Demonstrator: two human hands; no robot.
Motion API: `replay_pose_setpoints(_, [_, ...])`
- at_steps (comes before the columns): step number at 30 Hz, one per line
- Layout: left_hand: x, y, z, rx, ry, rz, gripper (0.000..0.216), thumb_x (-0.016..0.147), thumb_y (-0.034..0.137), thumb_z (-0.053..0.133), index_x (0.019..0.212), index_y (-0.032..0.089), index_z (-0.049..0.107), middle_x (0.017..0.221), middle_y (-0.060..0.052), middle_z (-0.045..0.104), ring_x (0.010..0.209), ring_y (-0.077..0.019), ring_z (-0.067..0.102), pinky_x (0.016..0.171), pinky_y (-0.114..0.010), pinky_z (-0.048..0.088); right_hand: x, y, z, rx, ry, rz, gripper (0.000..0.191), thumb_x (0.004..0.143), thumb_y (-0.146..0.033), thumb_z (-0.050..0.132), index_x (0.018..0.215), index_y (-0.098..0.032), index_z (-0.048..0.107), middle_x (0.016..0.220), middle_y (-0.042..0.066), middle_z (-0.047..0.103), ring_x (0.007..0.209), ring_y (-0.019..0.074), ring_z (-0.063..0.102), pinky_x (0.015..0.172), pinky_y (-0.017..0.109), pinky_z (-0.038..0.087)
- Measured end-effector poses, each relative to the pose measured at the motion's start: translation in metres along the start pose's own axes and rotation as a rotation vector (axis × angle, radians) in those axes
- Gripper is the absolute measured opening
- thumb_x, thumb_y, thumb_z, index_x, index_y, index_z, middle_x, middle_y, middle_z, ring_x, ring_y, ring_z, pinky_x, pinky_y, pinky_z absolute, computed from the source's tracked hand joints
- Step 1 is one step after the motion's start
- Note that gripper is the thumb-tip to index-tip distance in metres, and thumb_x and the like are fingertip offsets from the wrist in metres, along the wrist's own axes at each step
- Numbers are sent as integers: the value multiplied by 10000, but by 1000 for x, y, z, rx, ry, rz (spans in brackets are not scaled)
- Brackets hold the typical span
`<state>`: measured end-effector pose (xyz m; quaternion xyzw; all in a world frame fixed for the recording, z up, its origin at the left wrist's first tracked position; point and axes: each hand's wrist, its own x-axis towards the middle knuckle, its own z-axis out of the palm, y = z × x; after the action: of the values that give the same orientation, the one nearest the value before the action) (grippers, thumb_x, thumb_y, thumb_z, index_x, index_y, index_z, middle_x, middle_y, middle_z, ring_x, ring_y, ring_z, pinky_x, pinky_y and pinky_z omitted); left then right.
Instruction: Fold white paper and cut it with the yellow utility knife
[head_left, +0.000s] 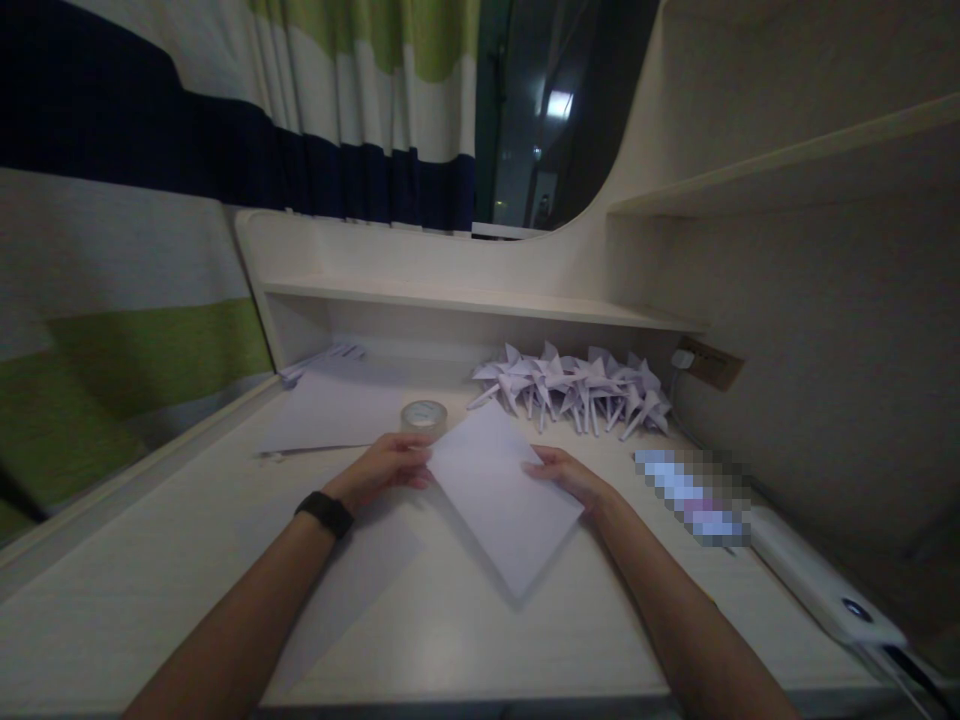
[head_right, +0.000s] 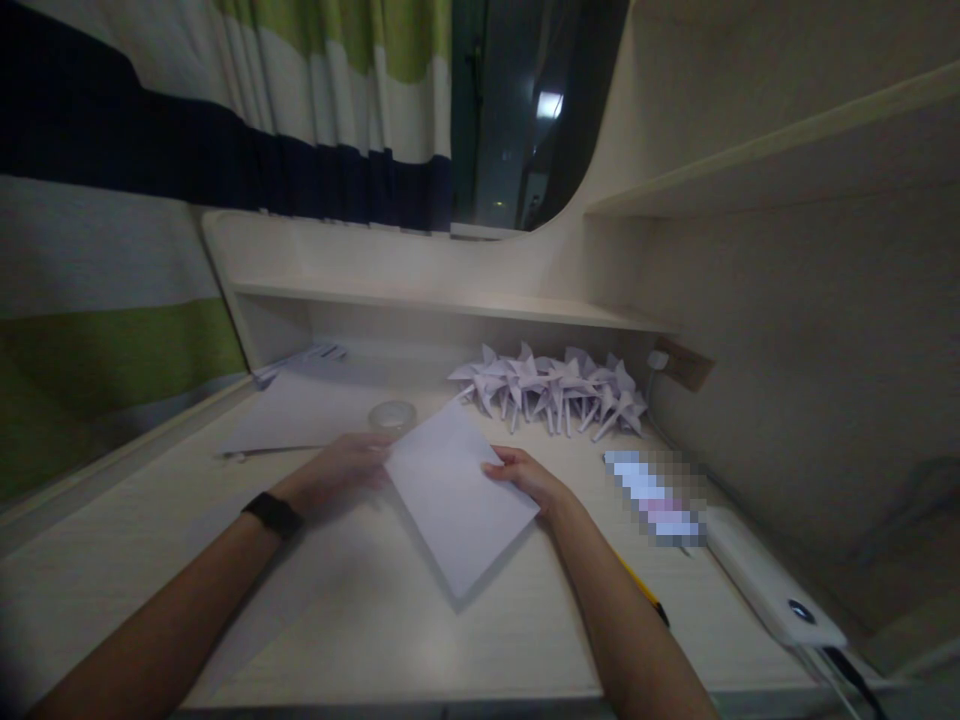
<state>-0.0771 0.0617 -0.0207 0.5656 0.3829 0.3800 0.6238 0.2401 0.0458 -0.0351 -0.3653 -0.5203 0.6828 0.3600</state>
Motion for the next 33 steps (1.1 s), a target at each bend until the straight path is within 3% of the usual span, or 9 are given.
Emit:
replay_pose_setpoints(5, [2, -3, -2, -48, -38, 1, 458, 711, 302, 762, 1110, 114, 639, 982, -139, 684, 767, -185, 660, 705, -298, 526, 1, -2, -4, -26, 74, 30, 476, 599, -241, 779, 1059, -144, 702, 869, 66, 730, 601, 154, 641, 544, 237, 448])
replay_pose_setpoints(9, [10, -13, 0, -128, 76, 92, 503, 729, 321, 755, 1164, 203, 533, 989, -82, 662, 786, -185, 666, 745, -346, 543, 3, -4, 3, -84, 143, 35, 478, 562, -200, 748, 1038, -157, 722, 810, 51, 732, 554, 136, 606, 518, 233, 409])
replay_pose_setpoints(12, [16, -17, 3, -157, 205, 116, 499, 720, 344, 762, 1097, 247, 449, 922, -31, 649, 698, -168, 662, 689, -367, 558, 5, -4, 12, -133, 202, -47, 462, 591, -212, 715, 1052, -184, 723, 803, 35, 733, 537, 119, 579, 514, 226, 383])
replay_pose_setpoints(14, [16, -15, 5, -120, 242, 115, 469, 717, 376, 760, 1030, 246, 435, 846, -1, 633, 624, -155, 647, 595, -315, 546, 6, -3, 17, -149, 228, -103, 446, 612, -222, 703, 1057, -205, 723, 860, 31, 736, 557, 117, 583, 524, 224, 384])
replay_pose_setpoints(18, [11, -9, 11, -40, 160, 125, 395, 726, 476, 726, 895, 192, 509, 779, -6, 600, 605, -127, 614, 484, -196, 449, 11, 4, 27, -182, 265, -161, 442, 656, -254, 662, 1095, -221, 706, 945, 39, 735, 621, 147, 622, 563, 245, 430])
replay_pose_setpoints(22, [6, -6, 23, -59, 60, 70, 516, 767, 648, 578, 893, 148, 588, 805, -62, 629, 624, -134, 594, 529, -226, 457, 12, 11, 38, -436, 277, -386, 392, 690, -215, 570, 1048, -239, 726, 1075, 39, 709, 872, 222, 662, 742, 329, 498])
replay_pose_setpoints(25, [6, -5, 27, 79, 123, 110, 519, 744, 649, 598, 795, 133, 602, 694, -40, 600, 562, -133, 549, 479, -222, 402, 11, 14, 44, -622, 185, -510, 408, 720, -159, 529, 1064, -273, 716, 1169, 27, 668, 1043, 235, 622, 903, 384, 462])
replay_pose_setpoints(29, [6, -4, 27, 283, 199, 219, 439, 731, 553, 663, 655, 130, 575, 584, 0, 527, 510, -113, 478, 450, -216, 329, 8, 10, 46, -514, 75, -448, 380, 716, -232, 682, 1096, -256, 699, 1239, 53, 627, 1107, 255, 590, 951, 407, 438])
replay_pose_setpoints(33, [5, -5, 31, 265, 65, 224, 402, 774, 526, 626, 779, 124, 613, 673, -23, 590, 551, -126, 519, 476, -222, 357, 5, 5, 48, -198, 4, -232, 718, 693, -378, 759, 1347, -261, 485, 1117, 69, 677, 906, 232, 659, 778, 366, 508])
